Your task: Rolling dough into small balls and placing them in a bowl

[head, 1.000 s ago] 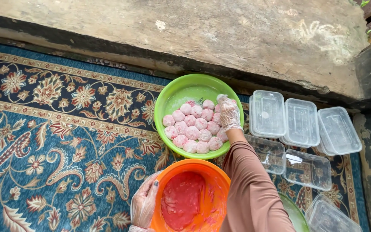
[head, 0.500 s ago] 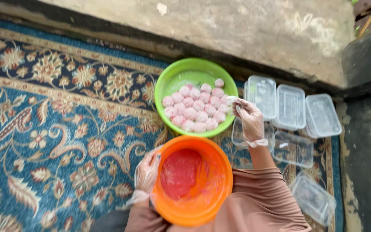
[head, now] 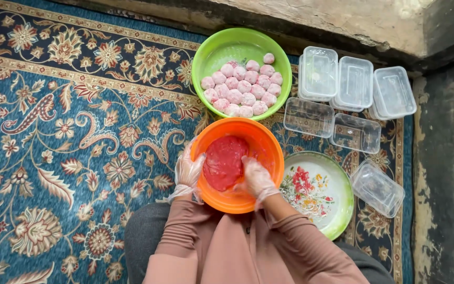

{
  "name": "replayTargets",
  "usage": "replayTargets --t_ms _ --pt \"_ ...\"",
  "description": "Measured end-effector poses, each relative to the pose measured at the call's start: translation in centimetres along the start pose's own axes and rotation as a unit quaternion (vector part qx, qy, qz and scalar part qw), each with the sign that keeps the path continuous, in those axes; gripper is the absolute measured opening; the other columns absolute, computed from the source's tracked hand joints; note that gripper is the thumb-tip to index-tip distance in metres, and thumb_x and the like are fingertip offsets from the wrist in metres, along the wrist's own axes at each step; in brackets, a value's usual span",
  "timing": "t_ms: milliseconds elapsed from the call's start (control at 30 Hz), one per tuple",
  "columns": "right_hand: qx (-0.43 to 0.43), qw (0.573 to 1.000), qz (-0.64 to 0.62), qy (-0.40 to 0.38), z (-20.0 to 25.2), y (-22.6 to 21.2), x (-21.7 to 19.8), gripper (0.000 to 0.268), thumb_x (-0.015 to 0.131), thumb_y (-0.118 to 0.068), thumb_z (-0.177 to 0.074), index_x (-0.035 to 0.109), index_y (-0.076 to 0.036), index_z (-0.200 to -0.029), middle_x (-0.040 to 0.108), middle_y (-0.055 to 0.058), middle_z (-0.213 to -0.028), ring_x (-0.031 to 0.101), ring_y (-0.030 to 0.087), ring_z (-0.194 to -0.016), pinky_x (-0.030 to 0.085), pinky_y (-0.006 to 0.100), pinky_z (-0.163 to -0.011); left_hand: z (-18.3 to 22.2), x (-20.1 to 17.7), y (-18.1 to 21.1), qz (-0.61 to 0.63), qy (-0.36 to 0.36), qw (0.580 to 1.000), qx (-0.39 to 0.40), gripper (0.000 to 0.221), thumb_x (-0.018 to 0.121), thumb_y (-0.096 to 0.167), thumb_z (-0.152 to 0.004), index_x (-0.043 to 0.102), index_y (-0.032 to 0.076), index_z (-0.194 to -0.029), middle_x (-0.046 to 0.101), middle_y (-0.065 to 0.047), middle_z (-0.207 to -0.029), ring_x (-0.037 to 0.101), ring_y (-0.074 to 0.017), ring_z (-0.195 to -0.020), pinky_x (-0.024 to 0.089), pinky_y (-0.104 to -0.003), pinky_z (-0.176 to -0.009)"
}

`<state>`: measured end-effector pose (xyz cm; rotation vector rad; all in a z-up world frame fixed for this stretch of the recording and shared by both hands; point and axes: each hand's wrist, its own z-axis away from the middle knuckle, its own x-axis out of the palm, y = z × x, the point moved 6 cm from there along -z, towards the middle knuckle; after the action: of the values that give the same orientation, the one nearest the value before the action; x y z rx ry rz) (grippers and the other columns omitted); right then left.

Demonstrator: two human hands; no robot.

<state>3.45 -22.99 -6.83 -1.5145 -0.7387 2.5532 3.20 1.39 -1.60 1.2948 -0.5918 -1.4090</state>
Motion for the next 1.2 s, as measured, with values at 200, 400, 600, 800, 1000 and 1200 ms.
replayTargets --t_ms 200,400,600,800,1000,1200 --pt "0.106 0.98 0.153 -0.073 -0.7 -4.2 2.6 0.155 0.07 -0.089 -0.059 0.008 0.014 -0.156 0.025 0.031 -0.161 0.03 0.043 -0.149 0.038 0.053 -0.118 -0.3 0.4 -1.6 -0.017 0.042 0.999 0.019 0.05 0.066 0.021 -0.087 0.06 0.022 -0.137 0.068 -0.021 -0.127 0.062 -0.0403 -0.121 0.051 -0.051 -0.102" --pt "0.1 0.977 0.182 -0.053 -2.4 -2.7 5.8 0.12 0.056 -0.073 -0.079 0.024 0.017 -0.151 0.041 0.036 -0.152 0.046 0.045 -0.141 0.042 0.054 -0.114 -0.7 0.7 -2.8 -0.032 0.061 0.997 0.039 0.05 0.066 0.017 -0.087 0.06 0.018 -0.136 0.069 -0.023 -0.123 0.063 -0.0407 -0.119 0.052 -0.051 -0.101" --pt "-0.042 0.971 0.195 0.13 -6.3 2.8 11.4 0.075 0.057 -0.024 -0.083 0.044 0.015 -0.145 0.054 0.034 -0.141 0.055 0.044 -0.132 0.041 0.049 -0.115 -1.2 0.8 -3.6 -0.026 0.039 0.999 0.024 0.057 0.064 0.016 -0.087 0.058 0.031 -0.142 0.07 -0.016 -0.125 0.063 -0.0371 -0.12 0.053 -0.047 -0.1" --pt "-0.208 0.856 0.464 0.087 -7.9 4.7 12.1 0.029 0.049 -0.015 -0.075 0.074 -0.007 -0.089 0.064 0.014 -0.091 0.056 0.031 -0.082 0.044 0.047 -0.063 -1.2 0.8 -3.1 -0.015 0.03 0.999 0.033 0.062 0.065 0.012 -0.086 0.057 0.034 -0.143 0.069 -0.017 -0.125 0.063 -0.0377 -0.12 0.053 -0.048 -0.1" --pt "-0.031 0.998 0.05 0.029 -5.0 2.7 4.1 0.024 0.066 -0.046 -0.076 0.075 -0.027 -0.087 0.073 0.004 -0.086 0.074 0.024 -0.088 0.06 0.037 -0.078 -0.3 0.4 -1.4 -0.012 0.027 0.999 0.014 0.06 0.066 0.014 -0.087 0.058 0.033 -0.143 0.069 -0.018 -0.126 0.062 -0.0379 -0.121 0.051 -0.047 -0.103" --pt "-0.107 0.843 0.443 0.285 1.4 -7.2 1.5 0.047 0.046 -0.002 -0.085 0.06 0.016 -0.125 0.069 0.031 -0.107 0.073 0.038 -0.092 0.06 0.045 -0.069 0.4 -0.1 0.0 -0.019 0.034 0.999 0.009 0.06 0.066 0.011 -0.086 0.059 0.031 -0.142 0.07 -0.017 -0.125 0.063 -0.0363 -0.121 0.051 -0.047 -0.102"
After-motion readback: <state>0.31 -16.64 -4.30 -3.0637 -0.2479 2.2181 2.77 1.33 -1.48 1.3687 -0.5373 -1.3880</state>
